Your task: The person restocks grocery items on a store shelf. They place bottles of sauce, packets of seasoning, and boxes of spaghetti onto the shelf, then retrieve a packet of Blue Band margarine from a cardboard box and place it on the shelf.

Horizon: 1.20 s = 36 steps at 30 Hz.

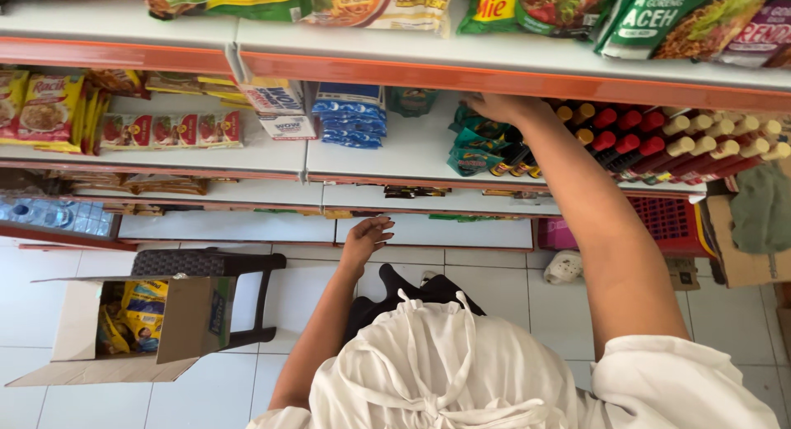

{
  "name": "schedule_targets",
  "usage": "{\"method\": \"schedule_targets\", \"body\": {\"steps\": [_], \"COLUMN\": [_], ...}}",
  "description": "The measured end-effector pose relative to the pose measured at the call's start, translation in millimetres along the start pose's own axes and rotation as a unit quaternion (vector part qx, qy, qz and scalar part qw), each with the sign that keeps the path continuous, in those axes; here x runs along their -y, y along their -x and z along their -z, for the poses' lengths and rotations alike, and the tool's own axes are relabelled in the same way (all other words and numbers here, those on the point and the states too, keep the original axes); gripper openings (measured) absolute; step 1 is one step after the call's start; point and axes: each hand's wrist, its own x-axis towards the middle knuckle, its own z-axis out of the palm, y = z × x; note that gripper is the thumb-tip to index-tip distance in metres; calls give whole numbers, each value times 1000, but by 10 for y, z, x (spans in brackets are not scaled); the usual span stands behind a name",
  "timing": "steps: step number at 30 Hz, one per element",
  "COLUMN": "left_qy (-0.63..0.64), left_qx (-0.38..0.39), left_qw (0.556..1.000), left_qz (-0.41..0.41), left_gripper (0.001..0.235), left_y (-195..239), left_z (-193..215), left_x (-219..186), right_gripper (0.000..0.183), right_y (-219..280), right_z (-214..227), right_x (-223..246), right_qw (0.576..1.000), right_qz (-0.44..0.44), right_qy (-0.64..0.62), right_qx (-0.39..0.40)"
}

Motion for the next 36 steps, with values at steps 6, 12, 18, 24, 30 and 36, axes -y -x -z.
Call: {"method": "schedule_targets", "body": {"steps": [6, 12, 18, 24, 30, 36], "left_qy": [11, 37, 31, 25, 19, 11], "left_qx": [1, -6, -21, -6, 16, 23], "left_qw": [1000, 999, 999, 1000, 1000, 1000], "left_qz": [-16, -33, -17, -12, -11, -1], "left_gripper": [34, 34, 33, 31, 32, 33], "left_y": [-54, -43, 14, -36, -158, -220], "left_z": [29, 106, 109, 41, -14, -52], "left_x": [12, -5, -44, -46, 6, 9], "right_gripper": [51, 53, 40, 42, 45, 48], "right_y": [-409, -502, -442, -184, 50, 109], "right_z": [-154, -558, -526, -144, -47, -152], "right_x": [324, 301, -34, -393, -614, -765], "right_qw": [992, 990, 988, 986, 978, 973], "right_qz": [-64, -40, -138, -166, -206, -228], "right_qy": [-101, -92, -73, -1, 14, 16], "right_qx": [27, -101, 4, 1, 15, 10]}}
